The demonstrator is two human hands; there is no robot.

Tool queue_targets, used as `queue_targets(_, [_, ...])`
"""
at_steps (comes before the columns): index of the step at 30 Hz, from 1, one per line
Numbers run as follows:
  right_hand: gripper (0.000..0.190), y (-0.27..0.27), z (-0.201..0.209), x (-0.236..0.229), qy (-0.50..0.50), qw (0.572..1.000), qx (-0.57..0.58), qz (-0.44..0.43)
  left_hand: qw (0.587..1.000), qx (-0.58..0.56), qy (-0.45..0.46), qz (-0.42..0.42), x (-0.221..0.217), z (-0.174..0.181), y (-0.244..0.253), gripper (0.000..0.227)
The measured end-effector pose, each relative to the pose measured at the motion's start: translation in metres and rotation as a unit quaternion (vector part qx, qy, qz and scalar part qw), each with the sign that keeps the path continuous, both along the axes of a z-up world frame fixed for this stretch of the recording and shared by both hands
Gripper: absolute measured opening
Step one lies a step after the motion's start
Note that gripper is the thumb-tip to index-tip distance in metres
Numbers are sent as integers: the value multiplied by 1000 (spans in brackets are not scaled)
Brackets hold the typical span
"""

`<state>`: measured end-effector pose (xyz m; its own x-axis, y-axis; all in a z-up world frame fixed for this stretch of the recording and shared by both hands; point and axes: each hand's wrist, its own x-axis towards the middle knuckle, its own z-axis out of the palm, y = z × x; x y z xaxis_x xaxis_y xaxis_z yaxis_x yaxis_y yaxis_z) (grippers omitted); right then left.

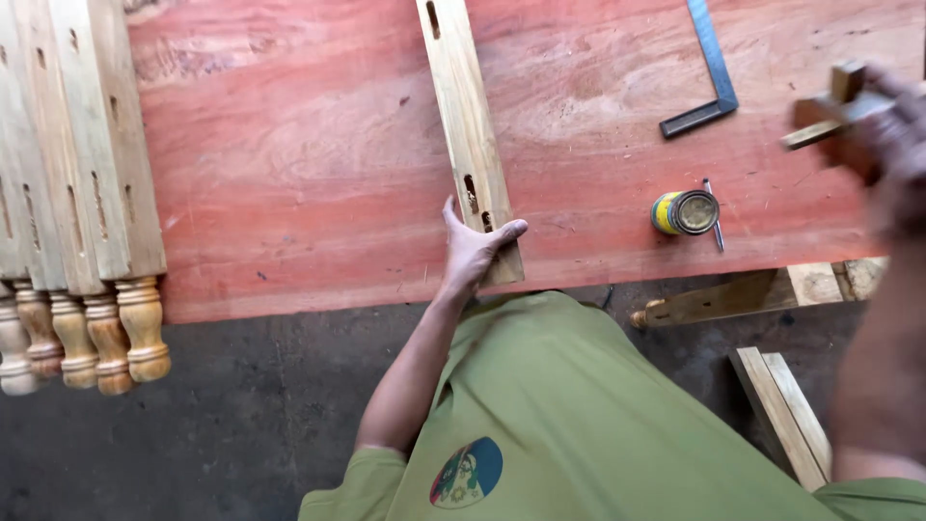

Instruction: The person marks a wooden piece with a pencil and a can, then opens a toolbox to retrieve a hammer. They return to the workbench, use a square ruler to draw lines on the wood, and continue marking it with the pencil.

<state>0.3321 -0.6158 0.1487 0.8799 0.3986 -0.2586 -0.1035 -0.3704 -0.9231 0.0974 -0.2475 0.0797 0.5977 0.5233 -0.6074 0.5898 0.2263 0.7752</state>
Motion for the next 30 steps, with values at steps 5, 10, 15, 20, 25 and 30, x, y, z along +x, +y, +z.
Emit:
queue_targets(5, [42,87,-106,-117,62,942,214,-251,968,-228,-63,82,7,3,12,60])
queue_targets(10, [64,196,-21,-217,-41,971,228,55,942,-286,-159,74,4,-40,27,50])
queue_targets(15, [67,214,1,-233,-79,974,186,101,939,-279,-193,64,-5,73,7,65])
queue_targets(20, [60,216,0,-236,-102,982,127,93,958,-201,-194,56,-10,114,4,73])
queue_targets(25, [55,218,3,-238,-154,979,116,66,968,-169,-181,45,-11,87,9,85])
queue_targets(30, [53,222,3,-232,-171,977,115,60,973,-156,-166,38,-5,46,14,91])
